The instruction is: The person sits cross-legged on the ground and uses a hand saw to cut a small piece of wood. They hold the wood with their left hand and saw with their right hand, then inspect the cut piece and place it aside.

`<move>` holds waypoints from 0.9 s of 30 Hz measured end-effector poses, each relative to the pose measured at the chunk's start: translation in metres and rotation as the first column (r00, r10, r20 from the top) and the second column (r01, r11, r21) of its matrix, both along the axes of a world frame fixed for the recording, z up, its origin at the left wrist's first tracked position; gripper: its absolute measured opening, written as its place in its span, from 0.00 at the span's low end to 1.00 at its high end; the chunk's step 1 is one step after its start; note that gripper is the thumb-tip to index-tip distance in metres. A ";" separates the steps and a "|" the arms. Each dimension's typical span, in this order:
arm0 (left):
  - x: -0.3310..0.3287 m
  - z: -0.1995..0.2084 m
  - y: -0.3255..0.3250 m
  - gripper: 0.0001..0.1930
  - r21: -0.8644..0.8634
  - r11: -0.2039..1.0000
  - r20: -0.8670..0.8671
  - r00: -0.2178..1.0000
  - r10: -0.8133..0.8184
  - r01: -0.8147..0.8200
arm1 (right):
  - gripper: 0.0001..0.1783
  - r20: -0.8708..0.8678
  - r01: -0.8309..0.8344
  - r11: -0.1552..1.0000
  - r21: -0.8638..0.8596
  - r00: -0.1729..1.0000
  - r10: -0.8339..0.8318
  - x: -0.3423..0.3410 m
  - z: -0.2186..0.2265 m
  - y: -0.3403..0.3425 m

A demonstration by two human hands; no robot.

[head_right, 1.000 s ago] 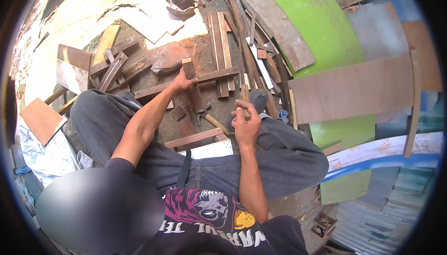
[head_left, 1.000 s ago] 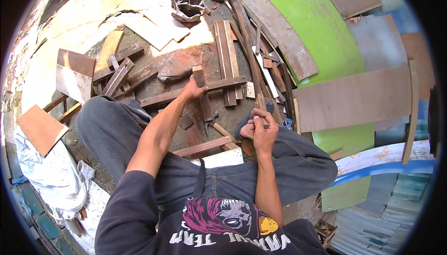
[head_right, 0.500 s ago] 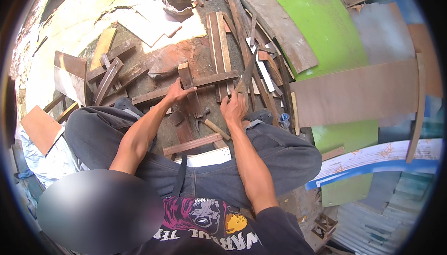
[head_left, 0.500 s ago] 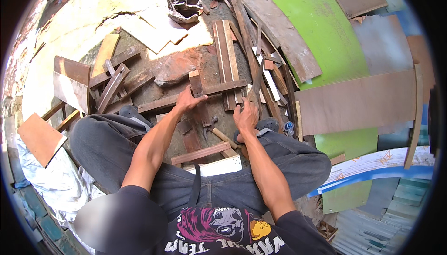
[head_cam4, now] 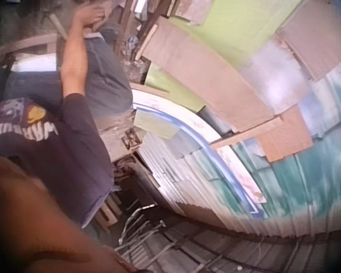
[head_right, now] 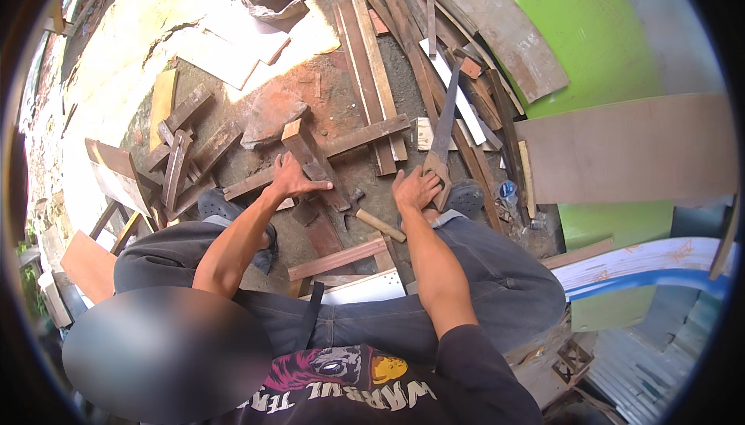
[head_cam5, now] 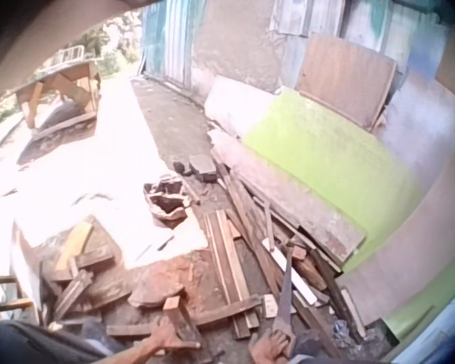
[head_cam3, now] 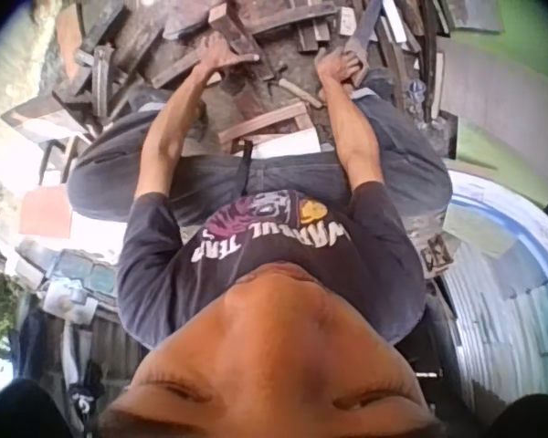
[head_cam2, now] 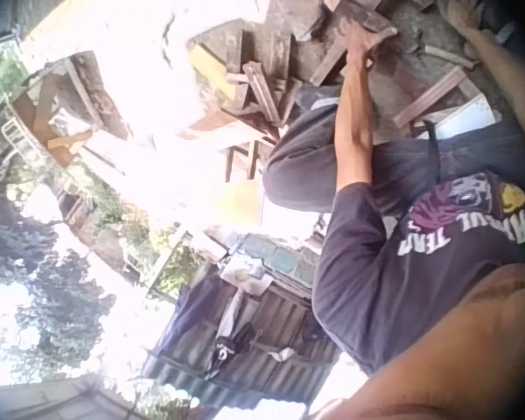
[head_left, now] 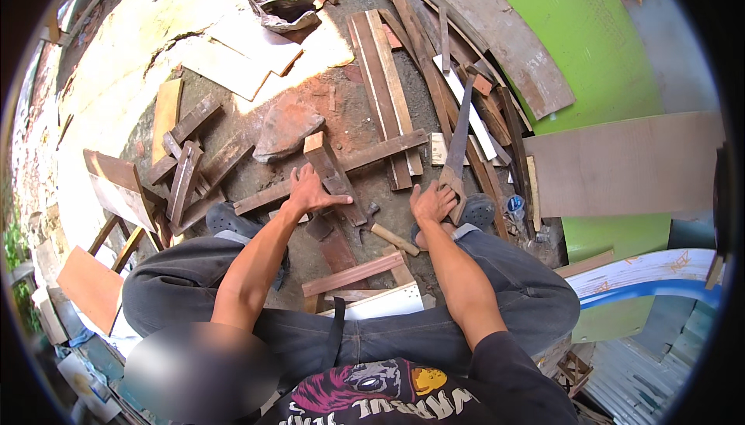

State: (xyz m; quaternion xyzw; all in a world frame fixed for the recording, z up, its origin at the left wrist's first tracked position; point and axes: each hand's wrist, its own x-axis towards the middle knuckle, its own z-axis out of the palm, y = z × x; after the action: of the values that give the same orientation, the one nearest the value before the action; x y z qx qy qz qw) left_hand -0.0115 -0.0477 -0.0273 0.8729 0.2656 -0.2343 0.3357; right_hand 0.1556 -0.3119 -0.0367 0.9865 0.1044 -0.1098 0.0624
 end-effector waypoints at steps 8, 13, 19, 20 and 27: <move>0.007 -0.010 -0.004 0.68 -0.022 0.999 0.007 0.999 -0.031 0.031 | 0.38 -0.525 -0.280 0.909 -0.310 0.847 0.081 0.071 -0.031 0.019; 0.003 -0.004 -0.002 0.69 -0.029 0.997 0.011 0.997 -0.074 0.074 | 0.59 -0.408 -0.140 0.990 0.004 0.904 0.129 0.052 0.011 0.053; 0.009 0.003 -0.004 0.58 0.046 0.990 0.060 0.989 -0.135 0.132 | 0.75 -0.236 -0.038 0.994 0.100 0.970 0.061 0.029 -0.003 0.062; 0.008 0.002 -0.002 0.57 0.011 0.990 0.066 0.988 -0.138 0.137 | 0.73 -0.270 -0.024 0.994 0.105 0.962 0.052 0.030 -0.007 0.064; -0.002 -0.009 0.002 0.54 0.060 0.988 0.197 0.969 -0.152 0.143 | 0.65 -0.063 -0.127 0.970 0.207 0.988 0.143 0.048 -0.003 0.048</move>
State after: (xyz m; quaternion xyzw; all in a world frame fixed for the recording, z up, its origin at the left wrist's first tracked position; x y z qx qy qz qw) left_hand -0.0132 -0.0455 -0.0368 0.9167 0.1700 -0.1631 0.3226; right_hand 0.2034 -0.2638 -0.0398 0.9733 0.1844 -0.1325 -0.0350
